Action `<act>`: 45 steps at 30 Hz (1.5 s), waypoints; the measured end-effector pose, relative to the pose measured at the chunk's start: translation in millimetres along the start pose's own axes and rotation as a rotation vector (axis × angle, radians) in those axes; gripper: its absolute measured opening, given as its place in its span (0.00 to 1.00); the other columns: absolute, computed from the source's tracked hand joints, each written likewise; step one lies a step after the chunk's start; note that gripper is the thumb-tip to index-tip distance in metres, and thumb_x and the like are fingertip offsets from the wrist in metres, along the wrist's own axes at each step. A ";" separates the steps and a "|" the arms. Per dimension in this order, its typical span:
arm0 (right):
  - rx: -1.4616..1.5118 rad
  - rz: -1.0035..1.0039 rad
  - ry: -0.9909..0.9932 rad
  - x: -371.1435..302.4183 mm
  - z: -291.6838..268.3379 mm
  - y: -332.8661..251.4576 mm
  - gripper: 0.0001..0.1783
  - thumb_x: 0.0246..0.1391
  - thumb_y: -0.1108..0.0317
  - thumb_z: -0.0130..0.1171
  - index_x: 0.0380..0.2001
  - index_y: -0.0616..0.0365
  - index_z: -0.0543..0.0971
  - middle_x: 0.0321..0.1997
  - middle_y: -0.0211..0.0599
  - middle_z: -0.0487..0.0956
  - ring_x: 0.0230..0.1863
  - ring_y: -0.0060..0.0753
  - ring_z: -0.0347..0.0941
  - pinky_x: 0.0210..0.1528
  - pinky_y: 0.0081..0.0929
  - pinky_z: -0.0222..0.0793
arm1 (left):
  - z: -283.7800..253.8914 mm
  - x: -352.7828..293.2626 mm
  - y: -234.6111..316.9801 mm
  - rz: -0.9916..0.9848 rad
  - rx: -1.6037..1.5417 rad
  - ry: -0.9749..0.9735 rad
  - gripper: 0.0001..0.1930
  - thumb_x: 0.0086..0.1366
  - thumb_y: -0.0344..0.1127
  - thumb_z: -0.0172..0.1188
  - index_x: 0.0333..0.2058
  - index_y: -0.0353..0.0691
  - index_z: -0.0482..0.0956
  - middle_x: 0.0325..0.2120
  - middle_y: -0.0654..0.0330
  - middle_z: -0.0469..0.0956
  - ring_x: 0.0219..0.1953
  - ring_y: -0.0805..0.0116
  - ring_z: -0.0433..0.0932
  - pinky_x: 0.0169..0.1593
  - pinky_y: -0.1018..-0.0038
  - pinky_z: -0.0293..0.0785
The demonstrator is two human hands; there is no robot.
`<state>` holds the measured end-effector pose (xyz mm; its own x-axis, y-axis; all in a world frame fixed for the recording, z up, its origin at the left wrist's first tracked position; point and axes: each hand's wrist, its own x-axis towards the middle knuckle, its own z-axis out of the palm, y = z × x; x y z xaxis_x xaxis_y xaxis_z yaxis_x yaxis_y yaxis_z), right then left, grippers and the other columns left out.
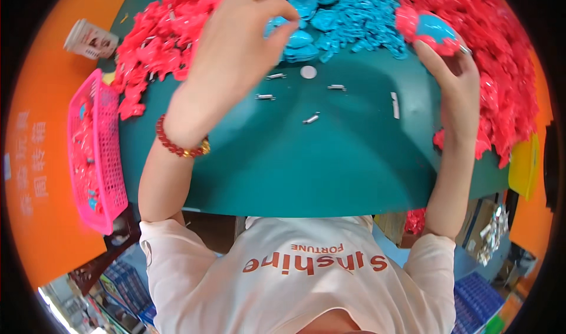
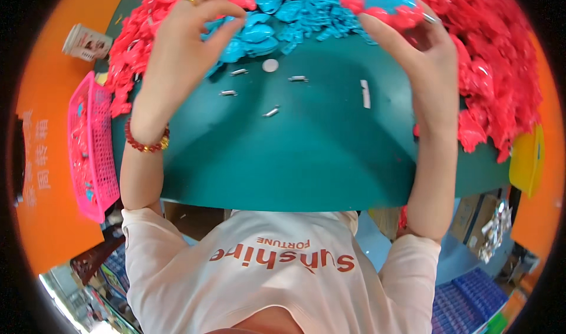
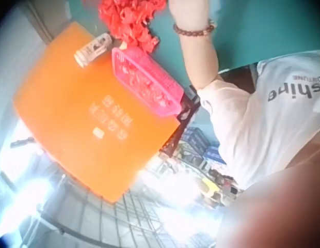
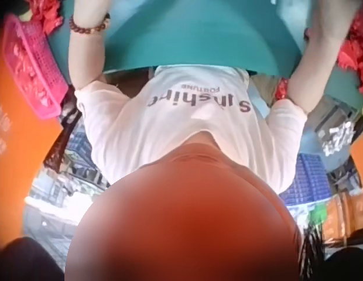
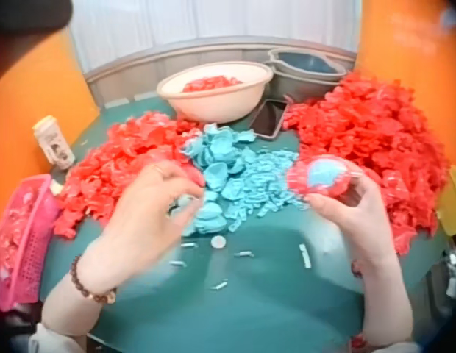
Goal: The person assembles small plastic toys by hand from separate plastic toy parts, including toy shells, toy inserts, and metal axles.
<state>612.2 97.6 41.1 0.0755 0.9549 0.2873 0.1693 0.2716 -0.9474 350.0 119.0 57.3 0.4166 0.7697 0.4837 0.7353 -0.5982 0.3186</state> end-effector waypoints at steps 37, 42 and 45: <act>0.242 -0.141 0.261 12.4 -18.7 -5.9 0.16 0.48 0.73 0.61 0.42 0.61 0.74 0.40 0.32 0.75 0.43 0.24 0.71 0.44 0.21 0.67 | 101.4 65.1 66.2 0.146 -0.382 -0.100 0.13 0.48 0.29 0.62 0.34 0.38 0.74 0.29 0.58 0.75 0.30 0.66 0.77 0.35 0.72 0.76; 0.224 0.063 -0.019 -5.2 -11.1 -4.5 0.28 0.45 0.65 0.64 0.49 0.66 0.69 0.50 0.39 0.72 0.50 0.28 0.70 0.52 0.26 0.65 | 46.9 -6.9 43.5 -0.093 -0.889 -0.003 0.14 0.48 0.24 0.64 0.35 0.36 0.72 0.33 0.62 0.76 0.36 0.76 0.77 0.36 0.80 0.76; 0.202 0.040 -0.366 -21.4 11.0 -17.6 0.40 0.36 0.61 0.70 0.53 0.67 0.66 0.53 0.40 0.70 0.51 0.29 0.69 0.55 0.28 0.64 | 30.3 -41.3 40.2 -0.207 -0.959 0.057 0.17 0.47 0.21 0.64 0.37 0.35 0.70 0.37 0.58 0.76 0.38 0.72 0.78 0.40 0.78 0.78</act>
<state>596.8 73.8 50.1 -0.2821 0.9350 0.2151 -0.0255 0.2168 -0.9759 378.5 69.9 25.4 0.2836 0.8830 0.3741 0.0346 -0.3993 0.9162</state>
